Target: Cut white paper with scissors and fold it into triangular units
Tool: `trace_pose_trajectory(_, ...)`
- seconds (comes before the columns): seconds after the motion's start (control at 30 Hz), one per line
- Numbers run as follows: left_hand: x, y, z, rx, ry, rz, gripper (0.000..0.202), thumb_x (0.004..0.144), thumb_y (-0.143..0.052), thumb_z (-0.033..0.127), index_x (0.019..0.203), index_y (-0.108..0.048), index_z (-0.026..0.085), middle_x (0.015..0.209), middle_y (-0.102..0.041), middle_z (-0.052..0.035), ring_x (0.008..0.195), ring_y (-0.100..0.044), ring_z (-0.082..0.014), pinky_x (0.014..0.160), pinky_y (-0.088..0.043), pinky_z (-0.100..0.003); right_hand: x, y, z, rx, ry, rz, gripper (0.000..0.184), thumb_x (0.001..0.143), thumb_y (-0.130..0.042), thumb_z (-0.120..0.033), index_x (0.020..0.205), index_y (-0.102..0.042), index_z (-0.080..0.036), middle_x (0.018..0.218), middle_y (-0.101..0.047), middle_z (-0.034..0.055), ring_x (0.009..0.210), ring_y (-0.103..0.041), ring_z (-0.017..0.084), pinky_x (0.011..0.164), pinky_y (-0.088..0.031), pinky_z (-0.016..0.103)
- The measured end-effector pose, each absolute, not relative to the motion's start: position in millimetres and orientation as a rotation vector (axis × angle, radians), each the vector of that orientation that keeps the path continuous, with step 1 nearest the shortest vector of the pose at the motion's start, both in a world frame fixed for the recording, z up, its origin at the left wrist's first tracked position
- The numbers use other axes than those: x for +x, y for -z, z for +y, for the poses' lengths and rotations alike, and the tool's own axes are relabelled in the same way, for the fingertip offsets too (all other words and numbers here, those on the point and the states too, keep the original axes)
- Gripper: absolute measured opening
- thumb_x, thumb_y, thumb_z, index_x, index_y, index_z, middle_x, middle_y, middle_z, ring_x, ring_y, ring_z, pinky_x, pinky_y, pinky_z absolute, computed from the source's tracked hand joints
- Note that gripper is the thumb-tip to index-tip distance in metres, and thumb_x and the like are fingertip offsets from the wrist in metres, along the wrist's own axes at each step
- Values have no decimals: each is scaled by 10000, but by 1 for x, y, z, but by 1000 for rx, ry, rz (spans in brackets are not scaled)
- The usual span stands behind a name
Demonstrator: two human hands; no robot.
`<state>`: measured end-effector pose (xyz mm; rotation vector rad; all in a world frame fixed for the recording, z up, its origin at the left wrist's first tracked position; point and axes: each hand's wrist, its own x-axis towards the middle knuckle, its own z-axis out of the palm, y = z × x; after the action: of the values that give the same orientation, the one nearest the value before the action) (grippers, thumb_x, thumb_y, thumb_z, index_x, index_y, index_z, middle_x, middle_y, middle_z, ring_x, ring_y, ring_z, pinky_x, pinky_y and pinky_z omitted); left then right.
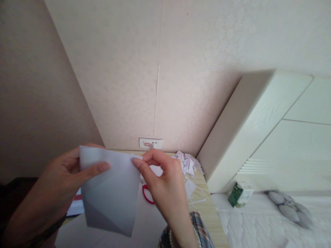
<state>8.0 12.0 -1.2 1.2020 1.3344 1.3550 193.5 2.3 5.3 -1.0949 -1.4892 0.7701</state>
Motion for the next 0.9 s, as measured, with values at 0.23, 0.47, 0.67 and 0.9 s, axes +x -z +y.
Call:
trace_pose_trajectory(0.23, 7, 6, 15, 1250, -1423, 1224, 170, 692, -783, 313, 658, -695, 172, 597, -704, 18, 530, -595, -134, 473, -456, -195, 197, -4, 3, -1123, -748, -1507, 252, 841, -659, -284, 608, -593, -215, 534, -608, -56, 528, -566, 115, 558, -396, 246)
trace_pose_trajectory(0.47, -9, 9, 19, 1290, -1340, 1101, 194, 759, -750, 329, 631, -694, 195, 584, -655, 32, 547, -555, -117, 507, -444, -182, 202, -3, 4, -1101, -698, -1528, 238, 832, -679, -260, 606, -619, -215, 561, -644, -60, 562, -593, 103, 555, -391, 221)
trace_pose_trajectory(0.67, -15, 10, 22, 1243, -1246, 1002, 82, 721, -781, 274, 684, -747, 208, 596, -696, 7, 546, -613, -140, 513, -483, -204, 206, -3, 4, -1083, -651, -1558, 204, 822, -687, -234, 622, -648, -224, 575, -667, -57, 562, -615, 107, 535, -402, 212)
trace_pose_trajectory(0.9, -11, 4, 22, 1208, -1422, 1120, 135, 622, -815, 225, 671, -689, 218, 565, -698, 31, 463, -563, -119, 459, -437, -203, 205, -3, 6, -1110, -618, -1595, 226, 827, -681, -243, 608, -631, -218, 566, -656, -45, 553, -608, 121, 526, -399, 229)
